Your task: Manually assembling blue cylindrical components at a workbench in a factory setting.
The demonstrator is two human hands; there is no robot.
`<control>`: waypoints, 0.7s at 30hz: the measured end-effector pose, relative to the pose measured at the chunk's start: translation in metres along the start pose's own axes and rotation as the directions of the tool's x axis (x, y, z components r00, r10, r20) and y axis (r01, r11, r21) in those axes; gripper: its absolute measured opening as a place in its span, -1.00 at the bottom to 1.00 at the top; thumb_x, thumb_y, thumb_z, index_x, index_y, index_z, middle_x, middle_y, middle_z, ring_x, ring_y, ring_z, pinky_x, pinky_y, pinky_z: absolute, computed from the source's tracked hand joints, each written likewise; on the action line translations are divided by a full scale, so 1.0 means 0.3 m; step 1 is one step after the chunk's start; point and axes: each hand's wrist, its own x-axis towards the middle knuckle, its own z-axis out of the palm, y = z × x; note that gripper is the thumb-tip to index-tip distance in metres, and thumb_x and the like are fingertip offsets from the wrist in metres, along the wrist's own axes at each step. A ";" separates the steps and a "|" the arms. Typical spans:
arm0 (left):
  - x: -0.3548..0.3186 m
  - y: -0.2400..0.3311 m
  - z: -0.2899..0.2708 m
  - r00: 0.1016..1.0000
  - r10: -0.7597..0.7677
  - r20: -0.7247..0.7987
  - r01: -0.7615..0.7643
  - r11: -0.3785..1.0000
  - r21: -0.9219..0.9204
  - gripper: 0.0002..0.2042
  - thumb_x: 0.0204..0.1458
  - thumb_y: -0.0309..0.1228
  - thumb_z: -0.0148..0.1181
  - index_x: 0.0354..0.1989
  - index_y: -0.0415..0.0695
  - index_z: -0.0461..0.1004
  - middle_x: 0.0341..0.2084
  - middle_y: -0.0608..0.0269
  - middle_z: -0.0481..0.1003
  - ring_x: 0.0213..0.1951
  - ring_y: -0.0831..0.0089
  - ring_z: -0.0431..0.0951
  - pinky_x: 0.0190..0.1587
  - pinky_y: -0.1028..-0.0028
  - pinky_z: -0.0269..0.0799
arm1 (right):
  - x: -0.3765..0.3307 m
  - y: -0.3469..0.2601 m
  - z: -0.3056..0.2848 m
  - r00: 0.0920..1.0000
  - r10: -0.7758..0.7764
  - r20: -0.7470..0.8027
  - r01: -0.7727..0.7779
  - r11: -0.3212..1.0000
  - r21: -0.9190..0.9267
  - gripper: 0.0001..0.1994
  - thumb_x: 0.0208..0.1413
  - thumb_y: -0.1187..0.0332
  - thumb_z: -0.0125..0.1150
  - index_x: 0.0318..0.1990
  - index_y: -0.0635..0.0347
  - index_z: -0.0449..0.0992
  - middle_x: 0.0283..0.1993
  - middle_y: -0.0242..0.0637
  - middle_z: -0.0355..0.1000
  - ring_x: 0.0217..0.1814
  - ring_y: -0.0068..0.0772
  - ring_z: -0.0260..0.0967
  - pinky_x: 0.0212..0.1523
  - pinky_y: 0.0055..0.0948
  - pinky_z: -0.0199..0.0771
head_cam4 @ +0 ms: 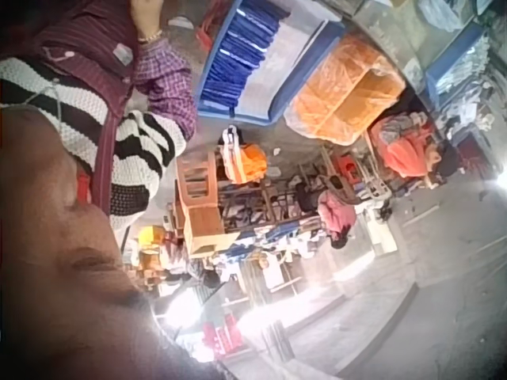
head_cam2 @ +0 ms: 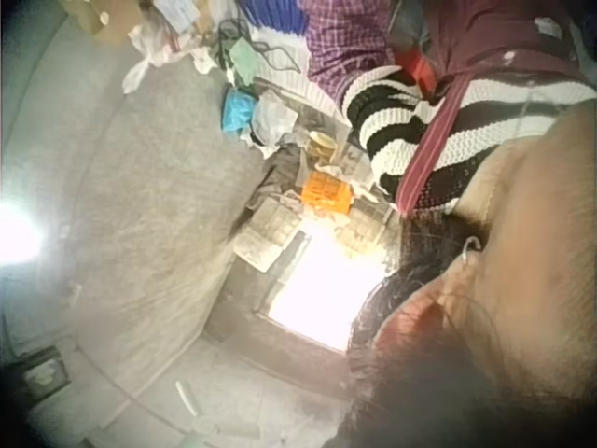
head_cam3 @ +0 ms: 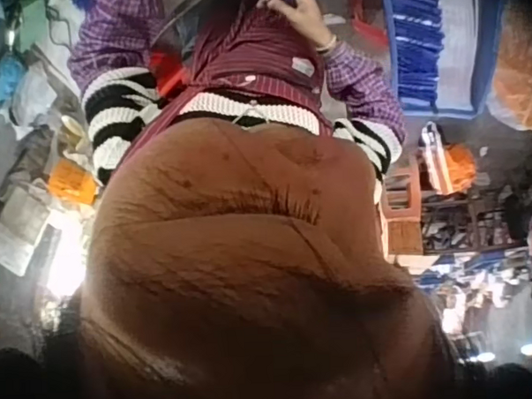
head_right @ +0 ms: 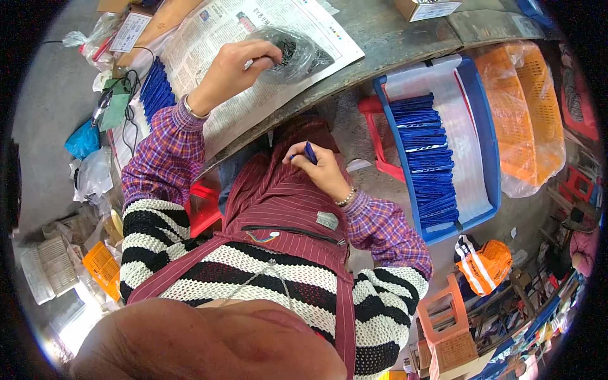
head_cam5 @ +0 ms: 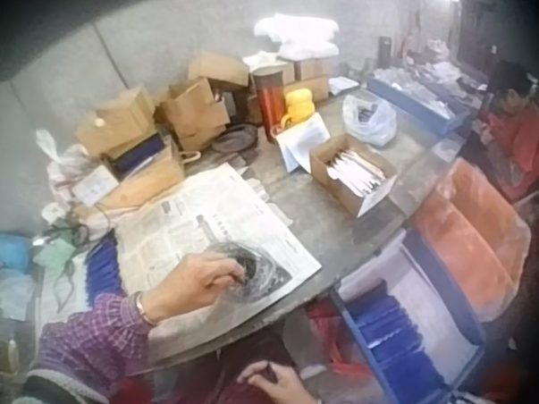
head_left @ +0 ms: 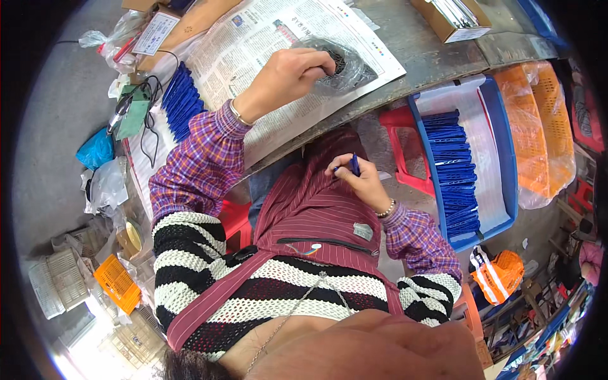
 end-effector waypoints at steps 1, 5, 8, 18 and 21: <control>-0.007 0.007 -0.001 1.000 -0.002 -0.001 0.002 1.000 0.001 -0.89 -0.04 -0.60 0.15 -0.32 -0.20 0.52 -0.41 0.17 0.56 -0.37 0.27 0.58 -0.30 0.43 0.47 | -0.004 0.016 -0.003 1.000 0.000 0.002 0.000 1.000 0.000 -0.90 0.19 0.48 0.08 -0.21 0.32 0.47 -0.24 -0.33 0.49 -0.19 -0.59 0.41 -0.16 -0.58 0.40; -0.038 0.033 -0.008 1.000 -0.025 0.002 0.025 0.999 -0.036 -0.83 -0.05 -0.62 0.15 -0.25 -0.18 0.54 -0.39 0.17 0.57 -0.35 0.30 0.59 -0.28 0.45 0.49 | -0.003 0.034 -0.018 0.998 -0.051 -0.022 0.052 0.998 0.039 -0.87 0.19 0.48 0.08 -0.14 0.31 0.44 -0.19 -0.30 0.48 -0.14 -0.54 0.43 -0.12 -0.55 0.41; -0.067 0.052 -0.013 0.995 -0.089 0.034 0.093 0.983 -0.157 -0.80 -0.05 -0.63 0.16 -0.23 -0.19 0.55 -0.37 0.18 0.58 -0.33 0.35 0.61 -0.26 0.48 0.50 | -0.002 0.025 -0.023 0.998 0.046 -0.045 -0.044 0.998 0.039 -0.86 0.19 0.49 0.09 -0.14 0.33 0.46 -0.21 -0.30 0.48 -0.14 -0.54 0.43 -0.09 -0.54 0.41; -0.234 0.120 0.000 0.884 -0.282 0.373 0.467 0.513 -0.720 -0.85 0.03 -0.60 0.16 -0.21 -0.29 0.49 -0.37 0.27 0.56 -0.31 0.58 0.54 -0.23 0.58 0.47 | 0.021 -0.190 0.025 0.962 -0.250 -0.107 0.160 0.837 -0.523 -0.88 -0.03 0.58 0.25 -0.29 0.32 0.56 -0.39 -0.25 0.51 -0.39 -0.50 0.41 -0.33 -0.57 0.36; -0.255 0.158 0.022 0.844 -0.279 0.458 0.532 0.333 -0.779 -0.88 0.04 -0.56 0.17 -0.24 -0.27 0.49 -0.44 0.27 0.56 -0.37 0.60 0.55 -0.31 0.61 0.46 | 0.003 -0.219 0.026 0.942 -0.321 -0.098 0.201 0.772 -0.603 -0.86 -0.04 0.60 0.26 -0.27 0.34 0.56 -0.37 -0.24 0.51 -0.36 -0.46 0.44 -0.28 -0.55 0.39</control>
